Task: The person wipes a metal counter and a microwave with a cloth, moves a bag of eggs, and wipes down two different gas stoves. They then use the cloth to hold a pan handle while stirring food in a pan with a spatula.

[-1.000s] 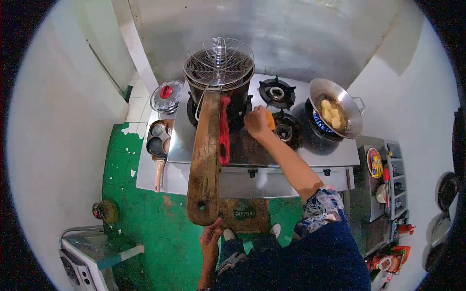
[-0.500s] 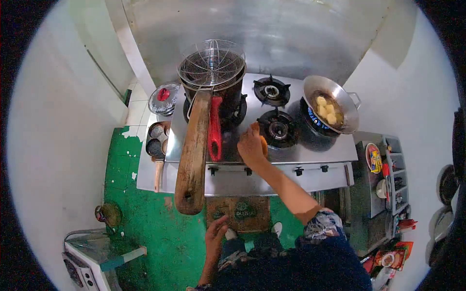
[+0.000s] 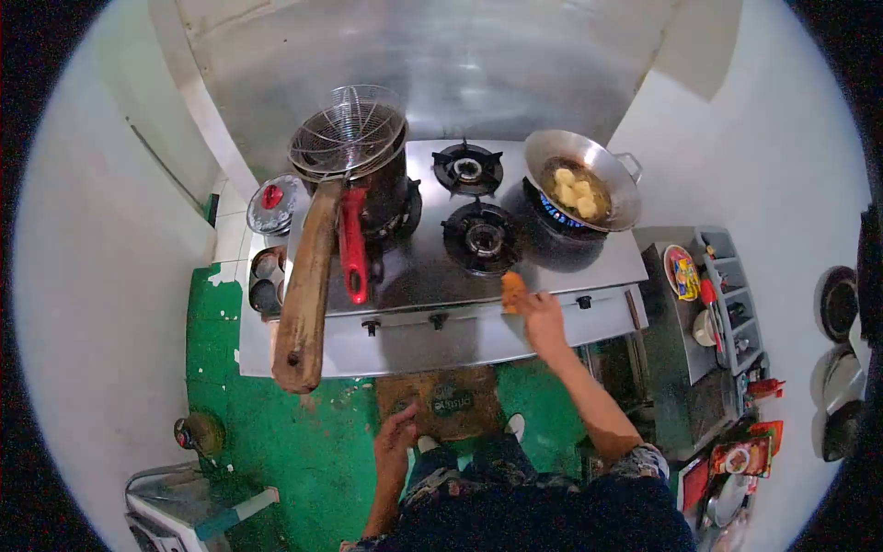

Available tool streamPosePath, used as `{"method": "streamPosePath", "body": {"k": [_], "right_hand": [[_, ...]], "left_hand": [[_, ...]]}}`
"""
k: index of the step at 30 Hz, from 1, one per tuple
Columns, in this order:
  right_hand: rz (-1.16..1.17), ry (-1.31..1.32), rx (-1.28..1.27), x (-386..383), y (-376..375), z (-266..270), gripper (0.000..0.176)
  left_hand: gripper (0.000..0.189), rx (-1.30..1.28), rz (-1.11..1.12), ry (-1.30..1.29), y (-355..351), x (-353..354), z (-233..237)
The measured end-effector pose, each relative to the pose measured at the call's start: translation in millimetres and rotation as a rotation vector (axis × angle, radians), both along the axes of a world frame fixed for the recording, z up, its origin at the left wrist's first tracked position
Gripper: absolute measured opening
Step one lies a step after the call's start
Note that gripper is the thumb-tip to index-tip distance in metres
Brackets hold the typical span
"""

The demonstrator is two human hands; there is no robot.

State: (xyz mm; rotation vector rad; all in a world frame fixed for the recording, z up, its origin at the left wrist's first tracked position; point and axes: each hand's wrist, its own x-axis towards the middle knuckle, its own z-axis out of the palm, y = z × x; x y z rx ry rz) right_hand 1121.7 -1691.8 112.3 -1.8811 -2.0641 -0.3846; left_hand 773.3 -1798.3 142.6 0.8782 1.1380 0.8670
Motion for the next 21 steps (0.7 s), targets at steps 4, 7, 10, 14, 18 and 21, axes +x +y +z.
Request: {"method": "streamPosePath", "body": {"k": [4,7,10,14,18,21], "right_hand": [[-0.096,-0.051,0.01,35.9,14.7,16.3,0.043],[-0.109,-0.231,-0.092,47.6,40.1,11.6,0.047],[-0.155,-0.205,-0.141,54.5,62.5,13.7,0.047],[-0.195,-0.155,-0.18,60.9,88.8,19.1,0.046],[-0.193,-0.155,0.003,67.0,106.6,6.6,0.047],[-0.21,-0.108,-0.045,65.8,103.4,11.1,0.046]], "left_hand": [[0.03,0.029,-0.01,0.059,-2.5,5.4,-5.0],[0.031,0.04,-0.028,0.056,-6.0,14.3,-15.9],[0.032,0.031,-0.021,0.03,-8.6,25.5,-22.0],[0.033,0.039,0.004,0.041,-13.1,41.2,-14.9],[0.035,0.032,-0.001,0.022,-18.8,47.3,-16.9],[0.035,0.026,-0.03,0.072,-24.3,50.3,-16.0]]}}
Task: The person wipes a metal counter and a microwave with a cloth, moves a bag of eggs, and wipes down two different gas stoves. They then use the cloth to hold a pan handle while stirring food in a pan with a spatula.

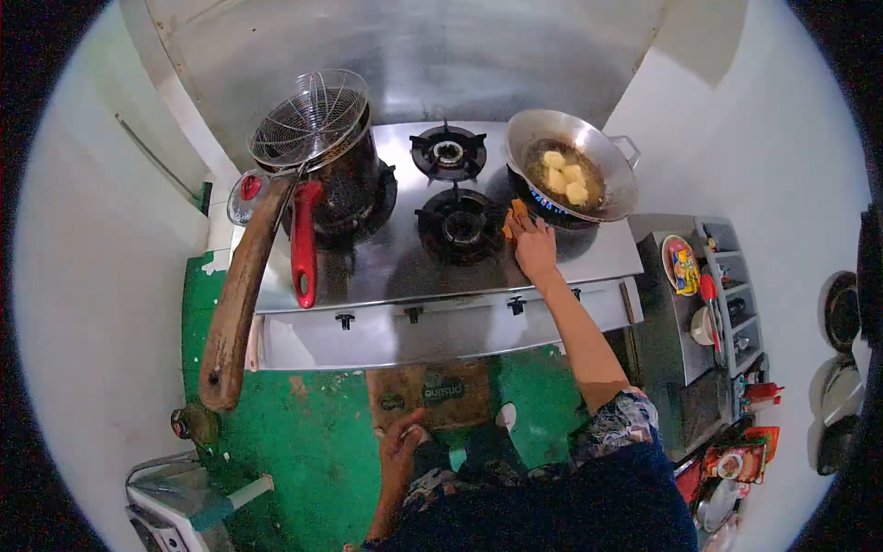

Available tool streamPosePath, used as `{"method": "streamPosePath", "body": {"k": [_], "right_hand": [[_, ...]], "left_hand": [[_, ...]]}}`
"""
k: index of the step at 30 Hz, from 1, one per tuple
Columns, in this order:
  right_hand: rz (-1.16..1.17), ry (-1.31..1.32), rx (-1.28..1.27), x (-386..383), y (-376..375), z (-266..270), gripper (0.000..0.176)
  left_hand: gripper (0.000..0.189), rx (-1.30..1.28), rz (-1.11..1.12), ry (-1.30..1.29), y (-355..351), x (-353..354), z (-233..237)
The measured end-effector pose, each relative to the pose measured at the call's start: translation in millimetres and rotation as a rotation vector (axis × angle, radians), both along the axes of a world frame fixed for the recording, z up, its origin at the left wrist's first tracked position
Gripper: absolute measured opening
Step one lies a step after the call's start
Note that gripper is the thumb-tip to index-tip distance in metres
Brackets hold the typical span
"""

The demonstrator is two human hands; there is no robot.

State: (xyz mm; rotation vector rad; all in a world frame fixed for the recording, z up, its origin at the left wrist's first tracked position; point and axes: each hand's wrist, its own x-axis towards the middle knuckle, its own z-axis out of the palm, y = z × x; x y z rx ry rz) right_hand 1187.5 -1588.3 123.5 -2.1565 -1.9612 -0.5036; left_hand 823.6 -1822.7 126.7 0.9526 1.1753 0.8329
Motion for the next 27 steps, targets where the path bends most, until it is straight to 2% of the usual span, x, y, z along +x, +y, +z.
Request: {"method": "streamPosePath", "body": {"k": [2,5,9,11,12,14,15,17,19,20,23,24,26,27], "right_hand": [[0.011,-0.09,0.016,-4.2,-7.6,3.4,0.045],[0.016,-0.015,-0.025,-14.5,-34.6,-0.6,0.044],[0.027,-0.058,0.029,-46.0,-62.8,-24.4,0.044],[-0.018,0.216,0.006,-62.9,-68.0,-46.8,0.042],[-0.022,0.213,0.011,-70.1,-74.5,-37.3,0.042],[0.21,0.034,0.148,-79.6,-92.0,-2.9,0.04],[0.206,0.033,0.149,-67.6,-91.4,-8.5,0.04],[0.175,0.192,0.081,-27.3,-87.7,-23.7,0.038],[0.105,-0.009,0.053,6.0,-104.2,1.6,0.033],[0.022,0.002,0.053,30.1,-108.1,-3.7,0.031],[-0.236,0.046,-0.02,90.8,-115.9,-12.8,0.026],[-0.232,0.048,-0.022,85.8,-113.5,-8.5,0.026],[-0.348,0.112,0.146,72.3,-107.7,-1.4,0.026],[-0.322,0.189,0.221,66.9,-96.2,-17.2,0.027]], "left_hand": [[0.034,0.011,-0.012,0.062,-0.2,3.8,8.0],[0.034,0.044,-0.045,0.032,-1.2,5.7,7.4],[0.032,0.008,-0.067,0.004,-4.5,7.1,-5.1],[0.03,0.054,-0.101,-0.016,1.1,14.9,-5.0],[0.03,0.058,-0.106,-0.019,4.0,19.4,-2.7],[0.029,-0.044,-0.119,-0.115,7.4,30.5,3.2],[0.029,-0.044,-0.123,-0.115,10.6,35.1,6.7],[0.03,0.118,-0.228,0.064,18.7,41.0,13.7],[0.03,0.049,-0.209,0.063,23.1,43.0,17.7],[0.03,-0.025,-0.189,0.058,24.2,43.5,18.0],[0.031,0.019,-0.127,-0.011,21.8,35.9,1.8],[0.031,0.018,-0.123,-0.01,20.0,32.7,2.7],[0.031,-0.027,-0.011,-0.034,14.0,25.9,6.8],[0.031,-0.029,-0.01,-0.033,10.7,21.0,-2.6]]}}
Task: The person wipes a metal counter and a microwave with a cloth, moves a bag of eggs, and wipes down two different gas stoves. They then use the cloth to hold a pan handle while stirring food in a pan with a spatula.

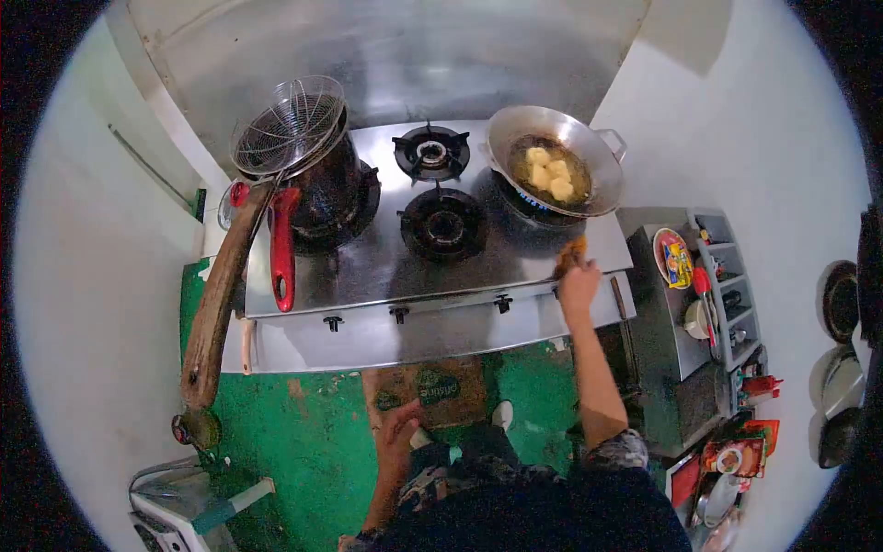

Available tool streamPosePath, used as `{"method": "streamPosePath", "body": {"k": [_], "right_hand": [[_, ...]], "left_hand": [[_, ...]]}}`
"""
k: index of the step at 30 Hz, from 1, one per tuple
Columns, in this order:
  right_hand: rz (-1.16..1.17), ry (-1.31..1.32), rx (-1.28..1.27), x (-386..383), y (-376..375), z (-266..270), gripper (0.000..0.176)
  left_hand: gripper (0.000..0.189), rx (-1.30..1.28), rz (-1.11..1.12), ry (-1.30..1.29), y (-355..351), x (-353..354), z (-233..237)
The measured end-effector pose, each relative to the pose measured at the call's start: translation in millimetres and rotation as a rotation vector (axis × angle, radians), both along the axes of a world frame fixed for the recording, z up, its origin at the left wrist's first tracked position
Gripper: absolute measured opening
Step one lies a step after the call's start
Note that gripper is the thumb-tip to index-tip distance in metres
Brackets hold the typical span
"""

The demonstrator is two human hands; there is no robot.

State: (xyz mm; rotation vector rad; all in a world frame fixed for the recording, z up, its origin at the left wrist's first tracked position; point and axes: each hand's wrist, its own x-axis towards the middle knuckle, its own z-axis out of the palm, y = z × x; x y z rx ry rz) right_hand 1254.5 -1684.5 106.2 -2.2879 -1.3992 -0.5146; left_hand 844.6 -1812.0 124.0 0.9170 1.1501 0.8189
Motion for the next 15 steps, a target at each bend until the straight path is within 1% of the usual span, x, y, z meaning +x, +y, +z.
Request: {"method": "streamPosePath", "body": {"k": [1,2,3,4,5,6,8,9,11,12,14,15], "right_hand": [[-0.07,0.429,-0.068,-20.4,11.1,9.4,0.028],[-0.022,-0.09,-0.027,-33.3,17.0,-14.7,0.032],[0.119,0.047,0.072,-33.7,32.6,-44.3,0.027],[0.258,0.181,0.171,-34.1,46.6,-62.5,0.025],[0.271,0.132,0.101,-60.8,48.3,-29.8,0.025],[0.289,-0.013,-0.073,-68.0,51.8,-25.5,0.029],[0.233,0.443,-0.023,-85.4,50.9,-35.7,0.029],[0.228,0.425,-0.006,-79.3,38.8,-25.4,0.029],[0.577,-0.179,0.026,-72.8,13.7,-2.8,0.032],[0.565,-0.186,0.035,-56.1,4.3,-4.4,0.032],[0.367,0.437,0.096,3.9,-20.6,-13.2,0.035],[0.41,0.26,0.109,33.0,-32.8,1.4,0.036]], "left_hand": [[0.031,-0.008,-0.007,-0.002,-3.4,-5.1,-15.5],[0.03,-0.019,-0.021,-0.002,-5.7,-8.8,-24.4],[0.03,-0.026,-0.031,-0.002,-6.3,-8.9,-25.7],[0.03,-0.004,-0.058,0.035,-7.8,-6.8,-26.7],[0.029,0.021,-0.086,0.066,-9.1,-2.7,-28.1],[0.029,0.023,-0.098,0.056,-8.4,1.5,-30.1],[0.029,0.116,-0.15,0.098,-2.5,14.4,-33.2],[0.029,0.136,-0.157,0.083,-1.5,23.7,-34.4],[0.029,0.102,-0.194,0.069,-1.0,35.6,-32.3],[0.029,0.114,-0.204,0.066,3.1,41.6,-20.4],[0.031,0.132,-0.289,0.145,10.6,53.6,5.0],[0.031,0.133,-0.29,0.147,13.2,59.0,3.5]]}}
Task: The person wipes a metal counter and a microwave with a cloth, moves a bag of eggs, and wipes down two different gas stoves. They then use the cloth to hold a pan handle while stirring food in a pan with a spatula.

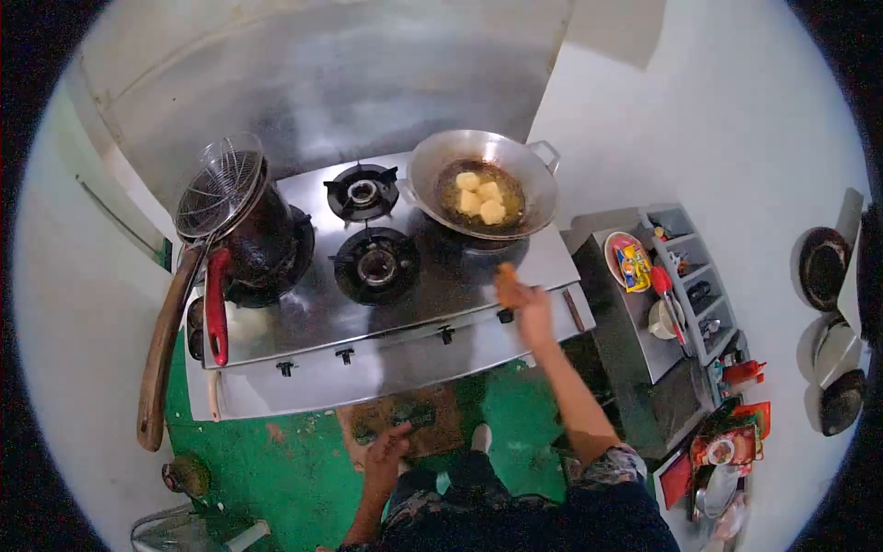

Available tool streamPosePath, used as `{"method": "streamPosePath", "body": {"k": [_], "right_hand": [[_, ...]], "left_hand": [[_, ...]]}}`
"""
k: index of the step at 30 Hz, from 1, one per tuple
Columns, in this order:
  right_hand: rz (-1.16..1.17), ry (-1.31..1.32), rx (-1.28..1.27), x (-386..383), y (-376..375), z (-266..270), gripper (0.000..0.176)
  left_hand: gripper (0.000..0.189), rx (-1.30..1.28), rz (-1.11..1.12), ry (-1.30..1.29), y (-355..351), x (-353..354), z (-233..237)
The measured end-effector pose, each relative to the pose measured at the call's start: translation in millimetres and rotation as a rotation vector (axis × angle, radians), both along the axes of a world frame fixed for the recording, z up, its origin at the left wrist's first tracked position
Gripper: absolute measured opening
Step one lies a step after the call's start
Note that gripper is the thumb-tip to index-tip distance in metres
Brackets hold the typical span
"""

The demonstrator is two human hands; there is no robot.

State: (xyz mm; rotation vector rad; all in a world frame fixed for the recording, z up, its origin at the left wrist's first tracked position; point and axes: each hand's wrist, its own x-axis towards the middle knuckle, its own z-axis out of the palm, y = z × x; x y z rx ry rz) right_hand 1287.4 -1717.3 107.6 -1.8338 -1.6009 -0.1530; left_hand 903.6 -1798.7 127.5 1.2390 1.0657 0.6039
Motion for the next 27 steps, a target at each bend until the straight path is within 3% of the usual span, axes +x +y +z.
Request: {"method": "streamPosePath", "body": {"k": [1,3,4,5,6,8,10,12,13,14,15,16,17,19,21,23,24,26,27], "right_hand": [[0.028,-0.168,0.052,30.4,-11.5,15.5,0.037],[-0.208,0.099,0.029,95.3,-22.7,-10.4,0.039],[-0.335,-0.127,-0.026,109.3,-24.9,-2.7,0.04],[-0.454,-0.356,-0.082,119.4,-24.4,2.7,0.04],[-0.444,-0.35,-0.085,119.5,-20.0,7.2,0.04],[-0.639,-0.201,-0.18,110.9,-9.9,11.8,0.041],[-0.664,-0.268,-0.112,107.0,-2.2,-1.1,0.037],[-0.459,-0.146,-0.078,100.2,1.7,-0.1,0.032],[-0.429,-0.258,-0.009,93.0,8.0,-4.9,0.031],[-0.414,-0.183,-0.066,86.3,16.3,-8.2,0.03],[-0.426,0.15,0.004,83.6,33.1,-34.3,0.025],[-0.29,1.056,0.167,66.7,49.6,-33.6,0.025],[-0.069,0.977,0.17,42.1,48.2,-52.5,0.024],[0.005,-0.139,0.19,-5.5,49.8,-27.8,0.03],[0.175,-0.263,-0.125,-33.2,38.9,-11.8,0.041],[0.274,-0.249,-0.126,-11.5,33.0,-11.2,0.044],[0.377,-0.237,-0.129,3.1,30.2,-11.5,0.048],[0.207,-0.173,0.028,47.6,25.6,-12.4,0.049],[0.342,0.467,-0.123,78.9,21.8,-8.7,0.042]], "left_hand": [[0.031,0.058,0.014,0.033,2.9,4.5,-4.1],[0.031,0.115,0.026,0.076,4.2,13.6,-12.7],[0.031,0.032,0.074,0.022,1.2,18.1,-17.4],[0.03,-0.052,0.126,-0.033,-2.6,22.6,-22.5],[0.03,-0.054,0.136,-0.026,-6.9,27.8,-29.0],[0.028,0.042,0.119,-0.114,-15.3,38.4,-38.2],[0.028,-0.02,0.12,-0.104,-18.6,54.8,-19.8],[0.027,-0.094,0.115,-0.1,-24.2,67.1,-19.6],[0.028,-0.108,0.085,-0.076,-27.0,71.8,-28.9],[0.029,-0.119,0.056,-0.052,-29.5,77.7,-38.7],[0.029,-0.123,0.055,-0.054,-31.3,85.8,-49.9],[0.029,-0.099,0.056,-0.12,-32.4,94.8,-61.5],[0.029,-0.074,0.056,-0.185,-34.9,102.2,-66.6],[0.029,-0.186,0.053,-0.221,-33.9,120.7,-57.1],[0.029,-0.295,0.053,-0.252,-30.4,139.9,-37.9],[0.028,-0.2,-0.082,-0.011,-28.4,153.0,-16.6],[0.028,-0.196,-0.077,-0.004,-30.7,155.0,-16.6],[0.028,-0.161,-0.01,-0.203,-36.1,154.7,-21.2],[0.028,-0.156,0.013,-0.2,-36.8,151.0,-28.7]]}}
